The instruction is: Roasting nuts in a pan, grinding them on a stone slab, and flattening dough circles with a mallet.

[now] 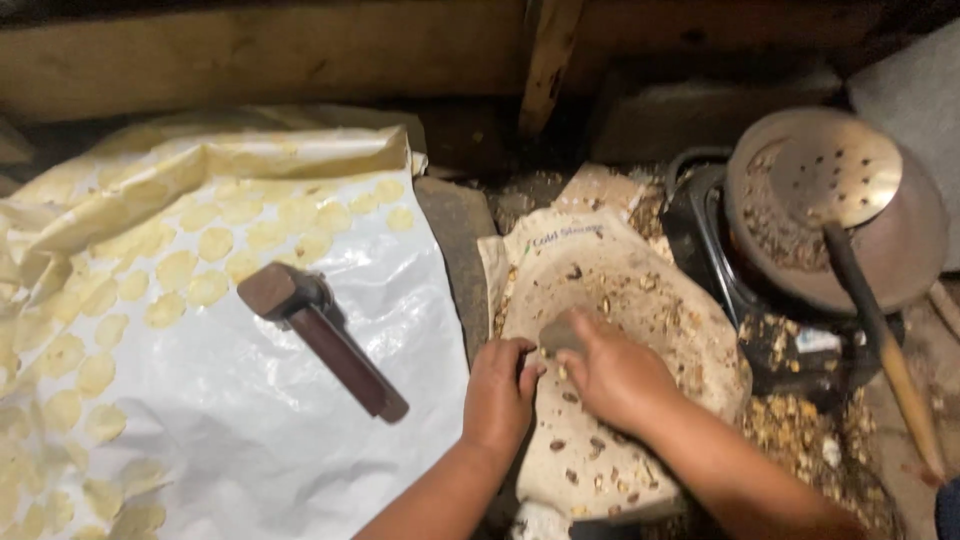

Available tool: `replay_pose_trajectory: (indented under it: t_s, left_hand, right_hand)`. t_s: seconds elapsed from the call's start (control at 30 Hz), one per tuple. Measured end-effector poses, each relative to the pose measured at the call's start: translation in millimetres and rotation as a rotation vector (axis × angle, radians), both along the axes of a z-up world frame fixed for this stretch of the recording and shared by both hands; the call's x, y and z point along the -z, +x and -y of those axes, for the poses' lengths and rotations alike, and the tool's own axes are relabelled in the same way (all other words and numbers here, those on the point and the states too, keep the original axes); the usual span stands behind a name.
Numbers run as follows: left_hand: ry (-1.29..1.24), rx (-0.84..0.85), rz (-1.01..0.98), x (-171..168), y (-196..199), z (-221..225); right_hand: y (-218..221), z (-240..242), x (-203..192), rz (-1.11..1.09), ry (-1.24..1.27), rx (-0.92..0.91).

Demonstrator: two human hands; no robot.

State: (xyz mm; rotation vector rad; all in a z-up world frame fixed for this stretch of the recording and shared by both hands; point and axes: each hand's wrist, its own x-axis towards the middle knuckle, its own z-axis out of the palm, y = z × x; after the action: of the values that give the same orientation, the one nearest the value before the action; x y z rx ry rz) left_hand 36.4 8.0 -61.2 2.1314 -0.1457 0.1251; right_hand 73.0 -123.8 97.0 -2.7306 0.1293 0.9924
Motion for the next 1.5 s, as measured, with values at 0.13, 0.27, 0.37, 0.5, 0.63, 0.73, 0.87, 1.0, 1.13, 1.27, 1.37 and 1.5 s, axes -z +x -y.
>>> replay_pose_trajectory:
  t_s: [0.13, 0.27, 0.37, 0.5, 0.63, 0.73, 0.87, 1.0, 1.13, 1.27, 1.37, 1.5]
  left_hand:
    - [-0.016, -0.001, -0.05, -8.0, -2.6, -3.5]
    - [0.018, 0.062, -0.036, -12.5, -2.3, -7.8]
    - [0.056, 0.207, 0.081, -19.0, -20.0, -12.9]
    - [0.184, 0.329, 0.199, -23.7, -18.7, -5.6]
    - [0.235, 0.336, 0.24, -20.0, -9.3, 5.1]
    - [0.209, 0.212, 0.253, -17.0, 9.3, 20.8]
    - [0.249, 0.092, 0.101, -15.5, 25.6, 28.3]
    - [0.232, 0.129, 0.164, -24.7, 3.4, 10.8]
    - [0.293, 0.21, 0.148, -11.3, -9.6, 1.6]
    - [0.467, 0.297, 0.13, -2.9, -4.8, 3.6]
    - [0.505, 0.302, 0.134, -1.2, -10.0, 0.8]
    - [0.536, 0.305, 0.141, 2.4, -5.8, 3.3]
  right_hand:
    - [-4.0, 7.5, 26.3, 0.025, 0.043, -0.006]
    - [-8.4, 11.9, 30.9, 0.191, -0.098, -0.237]
    - [-13.9, 23.5, 15.7, 0.074, -0.032, -0.035]
    - [-19.4, 61.4, 22.8, 0.182, -0.081, 0.207]
    - [-31.7, 73.0, 38.4, 0.143, -0.095, 0.194]
    - [-37.1, 74.4, 51.3, 0.143, -0.213, 0.106]
    - [-34.9, 68.4, 47.5, 0.245, -0.256, 0.036]
    - [-16.9, 50.8, 10.8, 0.206, -0.096, 0.095]
    - [-20.4, 41.5, 54.2, 0.507, 0.123, -0.12]
    - [-14.2, 40.0, 46.2, 0.395, -0.002, -0.185]
    - [-12.9, 36.9, 40.2, 0.258, 0.019, 0.018]
    - [-0.2, 38.6, 34.0, 0.126, 0.014, 0.124]
